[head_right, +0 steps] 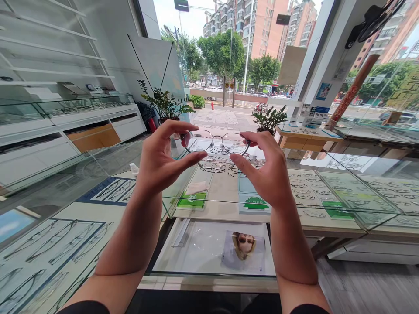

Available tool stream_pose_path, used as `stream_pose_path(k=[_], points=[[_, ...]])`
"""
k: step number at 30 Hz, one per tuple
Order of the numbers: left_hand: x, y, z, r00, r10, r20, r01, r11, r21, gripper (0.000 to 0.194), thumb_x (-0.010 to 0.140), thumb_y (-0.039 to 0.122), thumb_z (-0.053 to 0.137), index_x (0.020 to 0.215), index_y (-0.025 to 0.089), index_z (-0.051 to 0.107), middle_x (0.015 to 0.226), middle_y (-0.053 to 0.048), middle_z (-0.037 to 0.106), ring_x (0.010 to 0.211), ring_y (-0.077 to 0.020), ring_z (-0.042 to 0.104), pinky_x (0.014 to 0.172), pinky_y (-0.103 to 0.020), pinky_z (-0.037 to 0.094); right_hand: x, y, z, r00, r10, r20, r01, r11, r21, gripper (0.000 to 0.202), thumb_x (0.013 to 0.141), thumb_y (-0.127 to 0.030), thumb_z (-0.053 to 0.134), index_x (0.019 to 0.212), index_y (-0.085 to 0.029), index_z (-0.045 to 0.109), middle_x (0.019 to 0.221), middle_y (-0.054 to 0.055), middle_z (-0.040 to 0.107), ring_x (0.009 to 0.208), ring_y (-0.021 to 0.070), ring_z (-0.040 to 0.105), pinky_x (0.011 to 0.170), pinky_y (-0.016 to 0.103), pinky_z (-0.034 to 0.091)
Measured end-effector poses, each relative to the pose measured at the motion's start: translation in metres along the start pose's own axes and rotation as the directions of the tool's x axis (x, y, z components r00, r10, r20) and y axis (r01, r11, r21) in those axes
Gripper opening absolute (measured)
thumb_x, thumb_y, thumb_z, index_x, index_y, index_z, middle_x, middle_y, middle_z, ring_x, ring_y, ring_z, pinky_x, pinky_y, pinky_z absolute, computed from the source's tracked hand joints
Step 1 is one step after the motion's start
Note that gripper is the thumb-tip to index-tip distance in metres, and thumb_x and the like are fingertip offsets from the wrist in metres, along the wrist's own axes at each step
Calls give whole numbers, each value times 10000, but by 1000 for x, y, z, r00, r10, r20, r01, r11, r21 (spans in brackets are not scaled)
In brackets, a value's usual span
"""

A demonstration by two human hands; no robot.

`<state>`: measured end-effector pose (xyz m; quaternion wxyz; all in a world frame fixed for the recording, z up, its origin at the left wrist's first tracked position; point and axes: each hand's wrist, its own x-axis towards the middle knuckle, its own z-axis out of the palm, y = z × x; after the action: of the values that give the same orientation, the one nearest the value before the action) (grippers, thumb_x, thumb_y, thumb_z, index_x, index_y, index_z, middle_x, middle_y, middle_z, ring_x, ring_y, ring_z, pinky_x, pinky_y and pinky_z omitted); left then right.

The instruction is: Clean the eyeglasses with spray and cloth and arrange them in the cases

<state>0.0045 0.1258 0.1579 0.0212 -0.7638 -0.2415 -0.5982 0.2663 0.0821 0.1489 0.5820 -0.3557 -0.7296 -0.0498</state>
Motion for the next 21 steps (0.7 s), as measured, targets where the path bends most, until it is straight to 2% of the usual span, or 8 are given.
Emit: stream_pose_path(k=[16,21], points=[[3,-19,1,995,-56,77,67,986,-155,543,878,658,919,1235,280,762,930,-18,683,897,-223,660,917,-414,554,0,-2,1,999,-23,-31,23,1000,19,367,973,-422,865,1307,-291,786,1194,66,788,1105,275,745,1001,474,629],[3,-19,2,996,-57,75,69,983,-172,529,879,638,928,1232,280,763,942,-17,679,896,-216,656,910,-405,550,0,-1,1,999,-26,-31,27,999,27,378,975,-441,862,1322,-307,789,1195,62,781,1096,273,742,998,484,630]])
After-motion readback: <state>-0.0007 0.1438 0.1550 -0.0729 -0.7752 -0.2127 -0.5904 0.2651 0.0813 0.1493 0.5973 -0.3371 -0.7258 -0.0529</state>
